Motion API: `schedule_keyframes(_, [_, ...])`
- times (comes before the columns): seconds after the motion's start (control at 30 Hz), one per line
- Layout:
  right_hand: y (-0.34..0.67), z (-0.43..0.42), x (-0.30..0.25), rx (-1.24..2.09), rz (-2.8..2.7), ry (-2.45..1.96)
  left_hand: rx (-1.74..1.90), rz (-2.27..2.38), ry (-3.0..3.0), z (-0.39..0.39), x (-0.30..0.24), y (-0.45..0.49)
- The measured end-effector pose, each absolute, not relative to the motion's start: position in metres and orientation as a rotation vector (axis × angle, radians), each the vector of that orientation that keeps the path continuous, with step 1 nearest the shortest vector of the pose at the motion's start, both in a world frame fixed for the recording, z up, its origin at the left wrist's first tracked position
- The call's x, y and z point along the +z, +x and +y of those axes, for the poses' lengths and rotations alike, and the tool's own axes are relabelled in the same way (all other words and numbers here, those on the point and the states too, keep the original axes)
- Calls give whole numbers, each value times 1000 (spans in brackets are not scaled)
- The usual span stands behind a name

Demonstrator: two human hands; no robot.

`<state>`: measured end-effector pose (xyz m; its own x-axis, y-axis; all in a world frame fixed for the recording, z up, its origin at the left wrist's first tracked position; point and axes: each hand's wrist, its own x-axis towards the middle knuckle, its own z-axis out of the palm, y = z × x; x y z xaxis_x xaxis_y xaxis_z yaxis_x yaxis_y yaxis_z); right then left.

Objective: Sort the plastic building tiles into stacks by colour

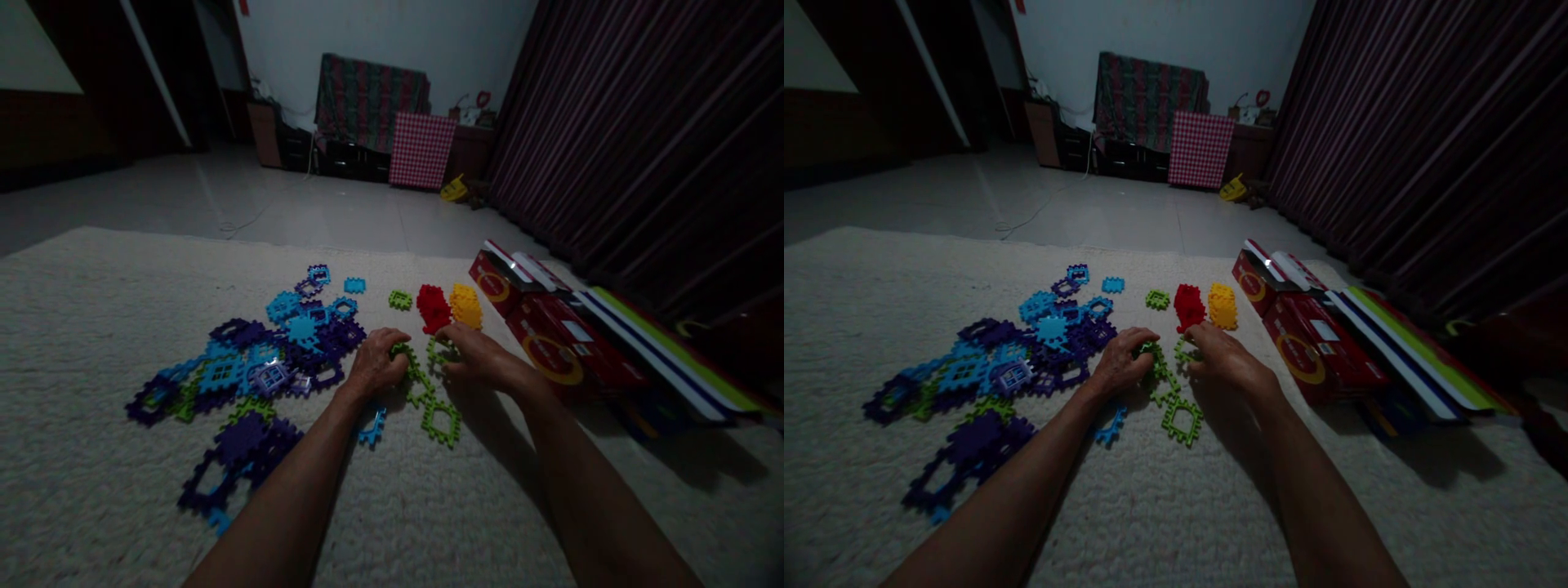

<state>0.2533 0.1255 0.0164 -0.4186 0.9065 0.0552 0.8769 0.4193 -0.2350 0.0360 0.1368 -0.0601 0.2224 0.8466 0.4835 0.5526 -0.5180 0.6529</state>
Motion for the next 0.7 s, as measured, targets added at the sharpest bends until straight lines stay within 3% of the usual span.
schedule_keyframes(0.27, [207, 203, 30, 28, -2508, -1614, 1492, 1349, 1954, 138, -53, 36])
schedule_keyframes(0.7, [180, 248, 10, -7, -2543, -1740, 1413, 1406, 1874, 138, -54, 38])
